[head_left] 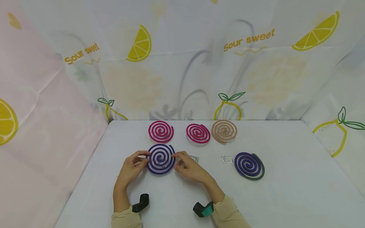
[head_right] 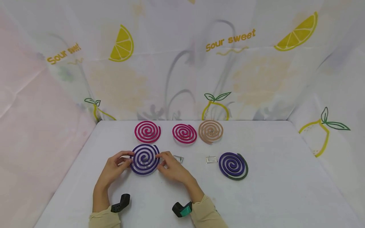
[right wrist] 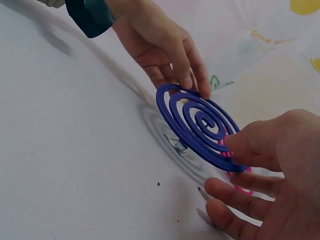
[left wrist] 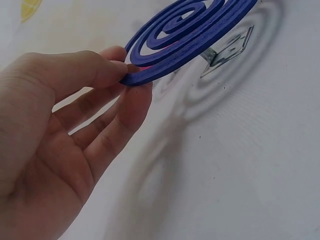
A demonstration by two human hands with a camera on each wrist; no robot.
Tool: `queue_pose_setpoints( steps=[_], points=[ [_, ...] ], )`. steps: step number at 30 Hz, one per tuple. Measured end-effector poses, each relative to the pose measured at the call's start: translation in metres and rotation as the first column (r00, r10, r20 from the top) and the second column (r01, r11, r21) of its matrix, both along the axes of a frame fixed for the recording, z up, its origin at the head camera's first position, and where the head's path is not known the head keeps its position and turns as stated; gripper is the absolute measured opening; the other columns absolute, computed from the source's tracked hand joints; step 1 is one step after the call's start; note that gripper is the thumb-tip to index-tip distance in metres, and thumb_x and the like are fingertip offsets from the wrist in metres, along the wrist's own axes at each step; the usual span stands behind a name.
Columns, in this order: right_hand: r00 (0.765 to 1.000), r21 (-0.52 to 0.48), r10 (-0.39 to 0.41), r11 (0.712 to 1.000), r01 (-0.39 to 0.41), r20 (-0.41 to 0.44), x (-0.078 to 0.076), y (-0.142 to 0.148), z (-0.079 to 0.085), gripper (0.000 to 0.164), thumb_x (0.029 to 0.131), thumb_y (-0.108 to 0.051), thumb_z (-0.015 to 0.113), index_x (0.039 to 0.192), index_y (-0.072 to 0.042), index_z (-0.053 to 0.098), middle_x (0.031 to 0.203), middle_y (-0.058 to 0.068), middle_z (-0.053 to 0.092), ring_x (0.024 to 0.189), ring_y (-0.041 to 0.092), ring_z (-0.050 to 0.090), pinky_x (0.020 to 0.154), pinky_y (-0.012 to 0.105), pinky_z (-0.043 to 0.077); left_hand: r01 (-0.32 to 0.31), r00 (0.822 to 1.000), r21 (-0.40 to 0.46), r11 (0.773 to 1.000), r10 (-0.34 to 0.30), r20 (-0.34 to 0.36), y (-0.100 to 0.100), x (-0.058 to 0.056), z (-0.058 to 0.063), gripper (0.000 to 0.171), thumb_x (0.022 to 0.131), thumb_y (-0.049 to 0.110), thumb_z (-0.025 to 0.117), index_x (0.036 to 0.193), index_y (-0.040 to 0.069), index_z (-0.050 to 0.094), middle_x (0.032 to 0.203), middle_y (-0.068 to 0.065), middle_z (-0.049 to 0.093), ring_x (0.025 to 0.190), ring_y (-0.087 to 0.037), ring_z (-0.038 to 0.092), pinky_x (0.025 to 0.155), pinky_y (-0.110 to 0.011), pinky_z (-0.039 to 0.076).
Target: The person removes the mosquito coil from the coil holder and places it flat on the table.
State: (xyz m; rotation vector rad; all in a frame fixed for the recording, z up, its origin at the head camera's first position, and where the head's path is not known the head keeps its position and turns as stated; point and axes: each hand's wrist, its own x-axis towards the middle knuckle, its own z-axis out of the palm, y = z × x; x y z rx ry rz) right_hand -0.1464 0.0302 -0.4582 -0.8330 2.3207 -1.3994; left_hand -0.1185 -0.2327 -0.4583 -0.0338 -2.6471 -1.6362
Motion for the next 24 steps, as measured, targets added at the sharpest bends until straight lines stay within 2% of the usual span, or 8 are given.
queue_pose_setpoints(
  steps=[12, 20, 24],
  points=[
    [1.000, -0.012, -0.023, 1.000, 0.023, -0.007, 0.002, 0.005, 0.013, 0.038, 0.095, -0.014, 0.053, 0.133, -0.012, 0.049, 0.134, 0.006, 0.046, 0.108, 0.017, 0.057, 0.083, 0.024, 0.047, -0.002, 1.000, 0.013, 1.000, 0.003, -0.022, 0.004, 0.001, 0.008, 0.026, 0.091, 0.004, 0.058, 0.115, 0.011, 0.062, 0.118, -0.011, 0.062, 0.091, -0.008, 0.064, 0.073, -0.019, 0.055],
    [0.995, -0.041, -0.078, 0.996, 0.076, -0.055, 0.000, 0.012, 0.020, 0.037, 0.093, -0.010, 0.055, 0.130, -0.010, 0.052, 0.130, 0.007, 0.050, 0.106, 0.018, 0.060, 0.085, 0.027, 0.050, 0.033, 0.999, 0.044, 0.998, -0.032, -0.024, 0.012, -0.002, 0.010, 0.026, 0.091, 0.005, 0.059, 0.116, 0.010, 0.061, 0.119, -0.012, 0.061, 0.089, -0.008, 0.067, 0.072, -0.022, 0.056],
    [0.992, -0.058, -0.106, 0.993, 0.103, -0.062, -0.002, 0.017, 0.022, 0.037, 0.094, -0.010, 0.055, 0.130, -0.012, 0.052, 0.128, 0.007, 0.051, 0.107, 0.020, 0.060, 0.086, 0.029, 0.050, 0.059, 0.998, 0.075, 0.995, -0.057, -0.034, 0.019, -0.005, 0.011, 0.032, 0.091, 0.006, 0.059, 0.122, 0.012, 0.057, 0.121, -0.013, 0.057, 0.089, -0.013, 0.066, 0.072, -0.023, 0.056]
  ],
)
